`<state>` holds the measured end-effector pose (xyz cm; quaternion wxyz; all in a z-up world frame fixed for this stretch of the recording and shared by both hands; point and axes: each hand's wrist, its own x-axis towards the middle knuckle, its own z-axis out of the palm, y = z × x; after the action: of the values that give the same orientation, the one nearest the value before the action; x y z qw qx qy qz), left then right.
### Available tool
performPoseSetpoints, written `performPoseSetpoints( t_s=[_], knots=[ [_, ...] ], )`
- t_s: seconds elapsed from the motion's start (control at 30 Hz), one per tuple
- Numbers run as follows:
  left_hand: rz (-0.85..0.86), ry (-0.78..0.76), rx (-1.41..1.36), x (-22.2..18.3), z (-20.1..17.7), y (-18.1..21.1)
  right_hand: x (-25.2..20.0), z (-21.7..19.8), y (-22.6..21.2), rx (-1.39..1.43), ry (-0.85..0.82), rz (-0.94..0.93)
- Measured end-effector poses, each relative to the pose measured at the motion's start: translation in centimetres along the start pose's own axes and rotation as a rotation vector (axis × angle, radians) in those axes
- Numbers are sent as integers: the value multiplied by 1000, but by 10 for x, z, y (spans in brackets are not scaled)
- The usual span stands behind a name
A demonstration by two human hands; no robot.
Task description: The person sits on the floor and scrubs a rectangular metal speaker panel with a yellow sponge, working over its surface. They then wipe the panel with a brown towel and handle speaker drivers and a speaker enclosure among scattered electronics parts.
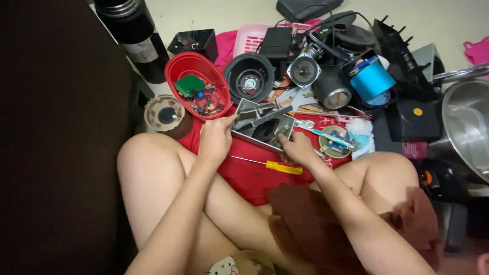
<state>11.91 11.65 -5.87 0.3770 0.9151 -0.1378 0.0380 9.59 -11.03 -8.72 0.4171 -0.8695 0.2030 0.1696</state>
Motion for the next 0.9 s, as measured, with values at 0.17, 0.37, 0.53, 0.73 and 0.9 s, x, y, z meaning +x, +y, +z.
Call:
performPoseSetpoints(
  t_s=[0.17,0.37,0.53,0.73,0.9],
  knots=[
    [-8,42,-46,5,-4,5,4,2,-3,41,-16,20],
    [-14,188,-143,0,-11,24,-12,-1,-16,259,-41,72],
    [-117,218,-339,-9,-12,36,-36,-12,-22,280,20,40],
    [-409,139,-538,-17,-3,46,-70,-43,-32,347,106,2],
    [-624,-114,-1097,-29,-5,93,-103,-66,-44,367,134,57]
  ],
)
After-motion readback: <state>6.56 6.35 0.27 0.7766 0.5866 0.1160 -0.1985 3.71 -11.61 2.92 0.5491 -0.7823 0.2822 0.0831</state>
